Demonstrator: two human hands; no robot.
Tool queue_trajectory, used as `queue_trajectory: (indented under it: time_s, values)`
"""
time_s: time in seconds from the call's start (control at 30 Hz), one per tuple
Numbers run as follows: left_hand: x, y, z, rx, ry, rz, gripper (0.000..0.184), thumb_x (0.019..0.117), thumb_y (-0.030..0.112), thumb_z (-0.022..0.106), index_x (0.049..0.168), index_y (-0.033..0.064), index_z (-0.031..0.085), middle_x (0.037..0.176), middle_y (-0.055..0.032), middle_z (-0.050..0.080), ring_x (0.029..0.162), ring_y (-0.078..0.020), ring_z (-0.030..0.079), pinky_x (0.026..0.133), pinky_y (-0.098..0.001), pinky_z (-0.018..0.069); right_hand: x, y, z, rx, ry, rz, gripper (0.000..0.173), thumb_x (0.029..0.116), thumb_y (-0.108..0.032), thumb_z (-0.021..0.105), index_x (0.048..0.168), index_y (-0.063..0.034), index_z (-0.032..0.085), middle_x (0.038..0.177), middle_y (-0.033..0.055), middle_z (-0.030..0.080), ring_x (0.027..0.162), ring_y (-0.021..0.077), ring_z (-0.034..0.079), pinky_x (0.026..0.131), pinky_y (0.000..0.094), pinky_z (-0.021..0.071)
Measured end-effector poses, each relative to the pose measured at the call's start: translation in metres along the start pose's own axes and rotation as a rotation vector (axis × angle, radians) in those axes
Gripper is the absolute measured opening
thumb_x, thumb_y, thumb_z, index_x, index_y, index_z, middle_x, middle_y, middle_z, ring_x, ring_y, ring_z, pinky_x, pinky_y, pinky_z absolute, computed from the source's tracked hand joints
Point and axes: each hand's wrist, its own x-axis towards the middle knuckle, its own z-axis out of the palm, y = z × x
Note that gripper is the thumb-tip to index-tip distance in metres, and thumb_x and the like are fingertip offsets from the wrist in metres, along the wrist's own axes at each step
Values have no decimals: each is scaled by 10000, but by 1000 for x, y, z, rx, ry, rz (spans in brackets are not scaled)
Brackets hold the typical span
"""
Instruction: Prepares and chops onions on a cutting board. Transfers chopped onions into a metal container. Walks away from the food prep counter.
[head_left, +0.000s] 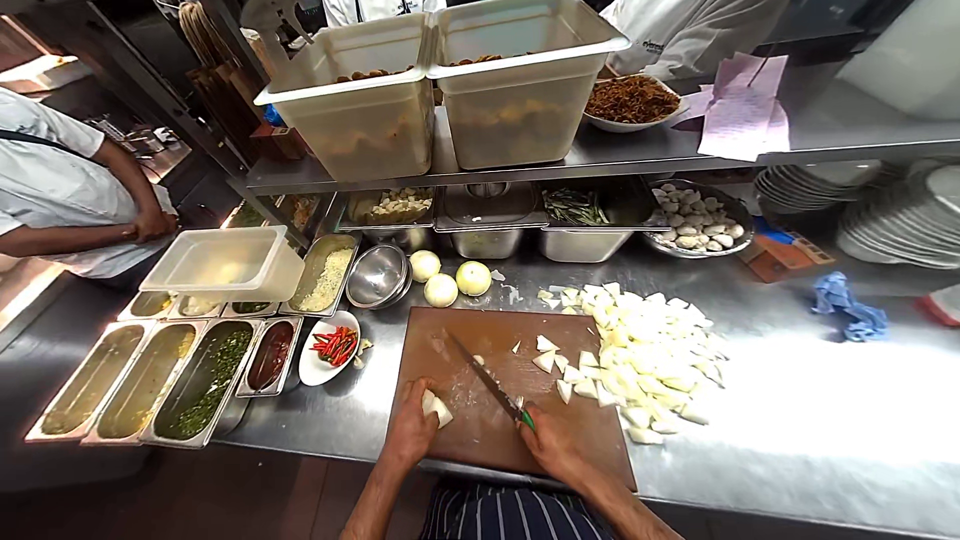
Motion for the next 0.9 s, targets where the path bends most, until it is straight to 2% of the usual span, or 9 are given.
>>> queue_trajectory:
  time_s: [0.07, 0.13, 0.2, 0.33, 0.53, 0.67, 0.77, 0.83, 0.9]
  values:
    - [-8, -1, -10, 67, -109, -14, 621, 820, 81, 725, 1412, 134, 547, 1419, -210, 525, 1297, -344, 553, 1074, -491, 501, -1, 2, -11, -49, 32, 32, 397, 1035, -410, 463, 1228, -90, 598, 1014, 180, 710, 992, 371, 706, 836, 579, 554]
    - [-14, -7, -12, 106, -157, 15, 499, 807, 111, 770, 1291, 109, 646, 1367, -192, 569, 1279, -323, 561, 1082, -464, 492, -9, 1, -19, -79, 18, 12, 395, 1039, -416, 462, 1227, -93, 588, 1003, 178, 705, 983, 372, 705, 833, 570, 554]
    - [-17, -7, -3, 123, -123, 20, 402, 802, 197, 798, 1181, 100, 708, 1275, -155, 630, 1222, -282, 597, 1066, -431, 498, -22, -1, -20, -87, 11, -61, 401, 1055, -435, 438, 1227, -100, 576, 955, 171, 699, 934, 365, 709, 809, 562, 557]
    - [-7, 19, 28, 94, -31, -21, 430, 819, 327, 799, 1188, 117, 728, 1240, -131, 647, 1200, -253, 607, 1061, -403, 500, -35, -16, -10, -129, 20, -185, 396, 1075, -423, 390, 1233, -104, 564, 922, 156, 700, 900, 361, 719, 782, 550, 571]
    - [4, 47, 48, 142, -4, -52, 452, 835, 430, 751, 1164, 120, 746, 1231, -129, 660, 1186, -254, 626, 1046, -420, 513, -42, -43, -16, -280, -40, -75, 363, 1075, -356, 370, 1265, -93, 534, 988, 179, 712, 960, 393, 723, 788, 565, 575]
    - [4, 46, 50, 131, -13, -62, 463, 840, 430, 749, 1180, 116, 739, 1244, -136, 646, 1193, -256, 619, 1049, -416, 510, -48, -61, -30, -341, -131, 26, 341, 1074, -305, 394, 1308, -86, 509, 1065, 198, 708, 1030, 406, 709, 822, 573, 571]
    - [2, 44, 51, 113, -11, -53, 439, 846, 404, 758, 1189, 130, 736, 1248, -143, 642, 1183, -261, 622, 1041, -411, 517, -21, -51, -8, -288, -91, 21, 332, 1073, -269, 385, 1318, -84, 511, 1084, 202, 704, 1033, 401, 711, 827, 579, 575]
    - [2, 39, 50, 101, -13, -25, 407, 854, 337, 756, 1207, 138, 730, 1279, -133, 630, 1202, -249, 615, 1053, -403, 513, 1, -37, 3, -239, -41, -32, 350, 1067, -322, 391, 1289, -92, 533, 1041, 190, 711, 1007, 386, 718, 827, 572, 574]
    - [-2, 29, 44, 81, -32, 39, 366, 871, 202, 713, 1229, 130, 729, 1317, -125, 621, 1236, -239, 601, 1077, -395, 503, 9, -25, 4, -161, -38, -94, 379, 1065, -374, 415, 1277, -85, 538, 1000, 193, 703, 983, 388, 713, 835, 571, 564]
